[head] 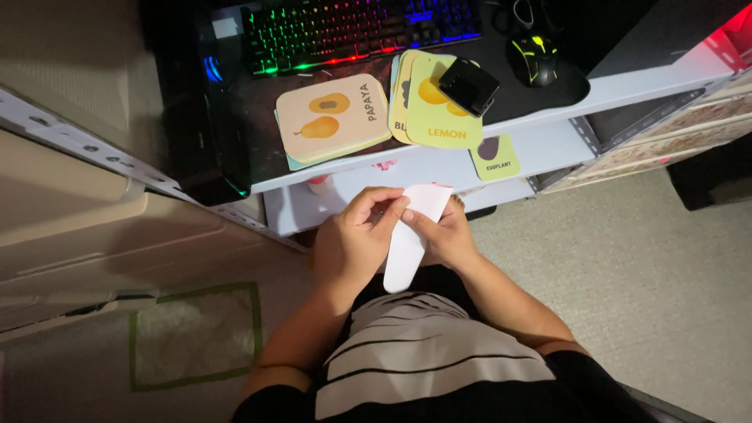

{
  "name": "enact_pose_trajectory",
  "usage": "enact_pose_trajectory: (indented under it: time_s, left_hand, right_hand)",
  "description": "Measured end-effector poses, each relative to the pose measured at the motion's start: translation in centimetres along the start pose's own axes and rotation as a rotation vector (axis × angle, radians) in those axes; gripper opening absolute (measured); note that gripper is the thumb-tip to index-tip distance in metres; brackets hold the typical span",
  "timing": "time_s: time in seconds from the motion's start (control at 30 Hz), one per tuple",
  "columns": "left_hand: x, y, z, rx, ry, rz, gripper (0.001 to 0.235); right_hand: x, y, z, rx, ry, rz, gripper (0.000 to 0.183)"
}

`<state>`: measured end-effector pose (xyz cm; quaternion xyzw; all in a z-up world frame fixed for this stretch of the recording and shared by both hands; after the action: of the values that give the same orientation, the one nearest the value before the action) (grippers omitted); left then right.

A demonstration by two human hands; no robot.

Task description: Using a handheld hole puncher to create holes in the top of printed fruit-themed cards, using a folded paper strip as a guide.

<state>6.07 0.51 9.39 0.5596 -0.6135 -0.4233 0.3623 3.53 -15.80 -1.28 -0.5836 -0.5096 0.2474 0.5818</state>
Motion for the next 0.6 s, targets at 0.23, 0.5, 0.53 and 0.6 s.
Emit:
enact_pose_trajectory:
  time_s: [0.23, 0.5, 0.53, 0.6]
  left_hand:
    - [-0.3, -0.3, 0.1, -0.102, -0.012, -0.125, 0.009]
    - [-0.5, -0.5, 0.0, -0.199, -0.004, -0.042, 0.006]
    - [-0.4, -0.8, 0.1, -0.198, -0.006, -0.044, 0.006]
    - [-0.3, -1.6, 0.1, -0.211, -0.005, -0.001, 0.009]
  right_hand:
    - [-3.6, 1.1, -1.1, -0.104, 0.107, -0.069, 0.009]
    - [-2.9, -0.6, -1.0, -0.150, 0.154, -0.013, 0.008]
    - [-2.9, -0.6, -0.9, -0.150, 0.156, -0.014, 0.008]
    - [-2.9, -0.8, -0.9, -0.150, 0.160, 0.005, 0.009]
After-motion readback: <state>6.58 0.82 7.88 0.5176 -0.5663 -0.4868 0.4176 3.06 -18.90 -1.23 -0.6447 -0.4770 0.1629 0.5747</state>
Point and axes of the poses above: each hand's wrist, its own z-axis away from the middle knuckle, its own x-axis out of the palm, y = z × x, the point moved 9 cm from there along -z, towards the middle knuckle, and after that the axes turned 5 degrees about -x, right-handed, at the moved point
